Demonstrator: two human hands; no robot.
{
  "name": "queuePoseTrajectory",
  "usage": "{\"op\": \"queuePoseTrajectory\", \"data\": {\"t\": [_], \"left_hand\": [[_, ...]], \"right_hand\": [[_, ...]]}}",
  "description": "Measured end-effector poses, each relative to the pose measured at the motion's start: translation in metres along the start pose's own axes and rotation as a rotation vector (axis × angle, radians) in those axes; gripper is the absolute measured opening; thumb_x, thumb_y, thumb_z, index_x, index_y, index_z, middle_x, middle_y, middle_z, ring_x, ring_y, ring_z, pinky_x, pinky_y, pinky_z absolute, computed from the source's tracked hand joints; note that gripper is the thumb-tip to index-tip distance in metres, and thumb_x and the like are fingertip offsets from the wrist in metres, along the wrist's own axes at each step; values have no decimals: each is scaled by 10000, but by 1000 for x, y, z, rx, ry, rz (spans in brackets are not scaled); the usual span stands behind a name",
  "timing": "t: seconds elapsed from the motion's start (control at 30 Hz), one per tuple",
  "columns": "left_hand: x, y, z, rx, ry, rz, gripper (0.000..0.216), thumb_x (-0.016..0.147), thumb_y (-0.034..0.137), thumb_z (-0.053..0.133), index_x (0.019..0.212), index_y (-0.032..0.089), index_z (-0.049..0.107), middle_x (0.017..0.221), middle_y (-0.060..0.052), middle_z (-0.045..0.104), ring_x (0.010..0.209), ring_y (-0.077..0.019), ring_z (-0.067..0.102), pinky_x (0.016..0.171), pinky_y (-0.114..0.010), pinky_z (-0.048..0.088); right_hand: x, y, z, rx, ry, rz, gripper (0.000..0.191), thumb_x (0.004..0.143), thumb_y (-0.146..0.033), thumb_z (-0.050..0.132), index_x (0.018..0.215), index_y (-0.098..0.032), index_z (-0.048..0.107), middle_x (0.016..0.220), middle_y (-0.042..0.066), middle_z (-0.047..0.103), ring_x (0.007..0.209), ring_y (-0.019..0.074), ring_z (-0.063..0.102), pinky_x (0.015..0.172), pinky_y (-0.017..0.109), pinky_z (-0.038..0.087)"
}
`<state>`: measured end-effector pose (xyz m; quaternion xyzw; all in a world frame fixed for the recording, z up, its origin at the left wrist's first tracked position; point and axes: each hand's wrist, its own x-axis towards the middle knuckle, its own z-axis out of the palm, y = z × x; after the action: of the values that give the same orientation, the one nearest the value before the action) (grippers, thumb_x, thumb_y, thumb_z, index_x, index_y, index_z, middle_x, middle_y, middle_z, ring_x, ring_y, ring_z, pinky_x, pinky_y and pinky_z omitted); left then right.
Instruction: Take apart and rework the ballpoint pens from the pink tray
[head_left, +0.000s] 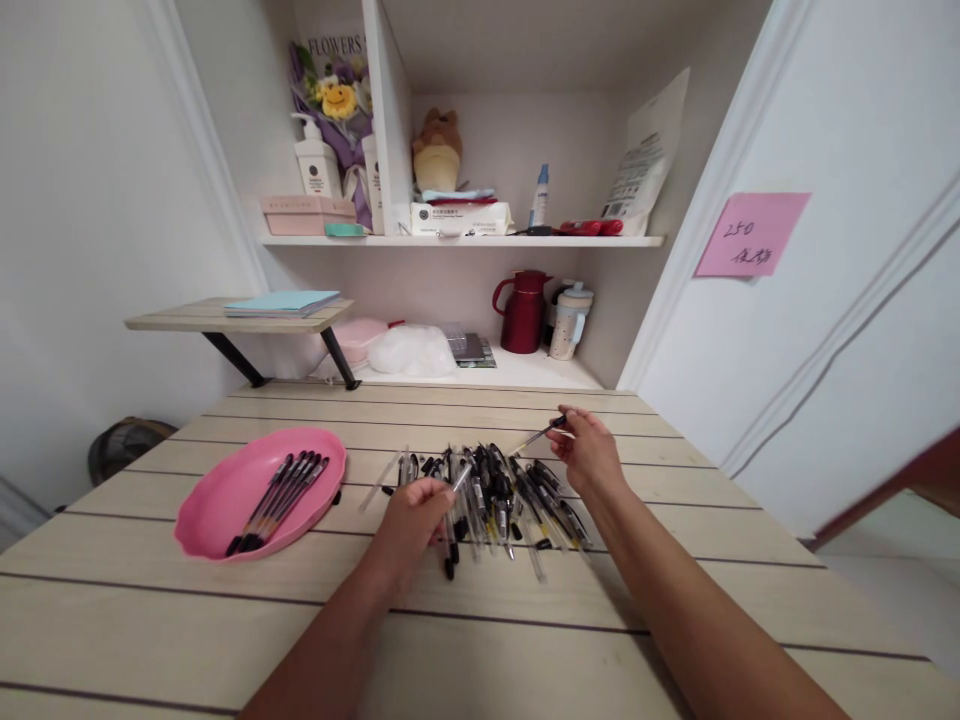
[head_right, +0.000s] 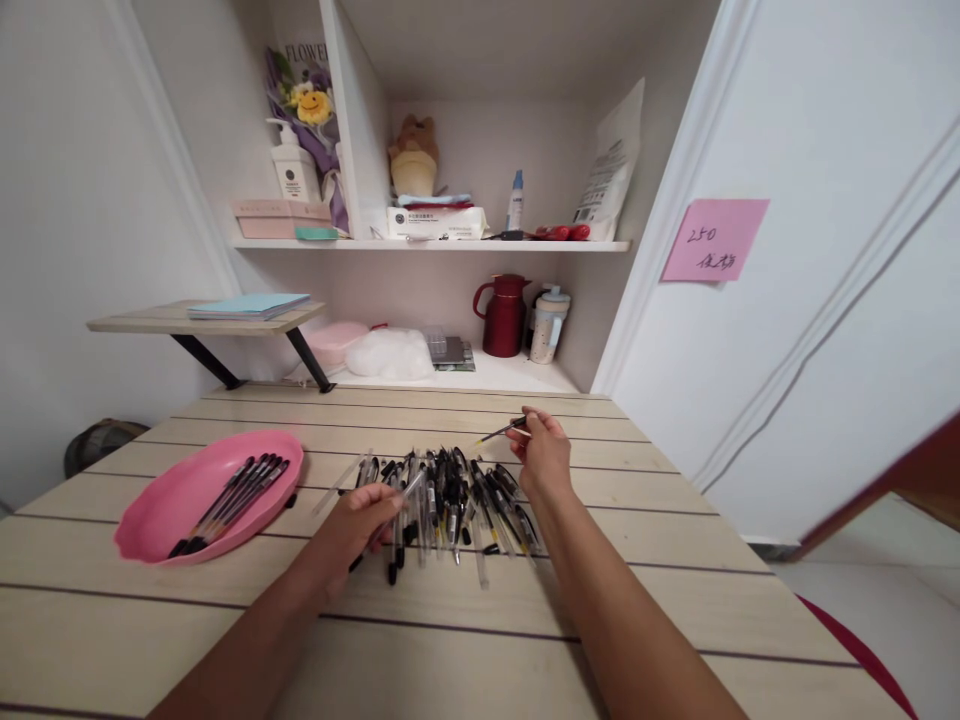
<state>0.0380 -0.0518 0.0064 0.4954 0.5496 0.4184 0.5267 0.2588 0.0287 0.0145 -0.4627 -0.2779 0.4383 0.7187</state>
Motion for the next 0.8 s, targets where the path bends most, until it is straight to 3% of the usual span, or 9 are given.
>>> {"op": "queuePoseTrajectory", "data": {"t": [0.17,0.33,0.53,0.7,0.8], "left_hand": [[10,-5,-2,115,78,129,198,630,350,575,572,162,559,428,50,421,409,-86,387,401,-191,258],[18,-6,-2,377,191,292,129,637,286,559,594,177,614,509,12,541,515,-131,472,489,-209,295],[23,-9,-3,475,250,378,147,658,287,563,739,192,640,572,-21,590,559,-159,519,544,-237,334],[20,-7,-3,310,230,324,177,678,283,526,784,191,634,737,-44,641,538,-143,542,511,-238,376],[17,-4,-3,235,228,277,190,677,282,522,792,173,627,666,-25,630,481,-130,529,478,-230,383]], "right_hand": [[-22,13,17,-236,-195,96,189,622,-306,577,761,-179,566,487,-34,515,373,105,497,317,203,309],[-42,27,31,-429,-439,131,189,636,-353,573,698,-176,556,433,-42,508,345,93,473,318,185,281],[-38,33,26,-727,-456,-46,266,675,-415,510,559,-176,529,409,-38,476,332,109,476,355,215,300],[-37,28,24,-895,-438,-157,298,713,-392,459,528,-172,537,413,-10,514,366,124,509,404,223,331],[-34,24,21,-921,-451,-193,283,719,-347,449,533,-168,565,482,14,576,380,120,515,424,227,342]]}}
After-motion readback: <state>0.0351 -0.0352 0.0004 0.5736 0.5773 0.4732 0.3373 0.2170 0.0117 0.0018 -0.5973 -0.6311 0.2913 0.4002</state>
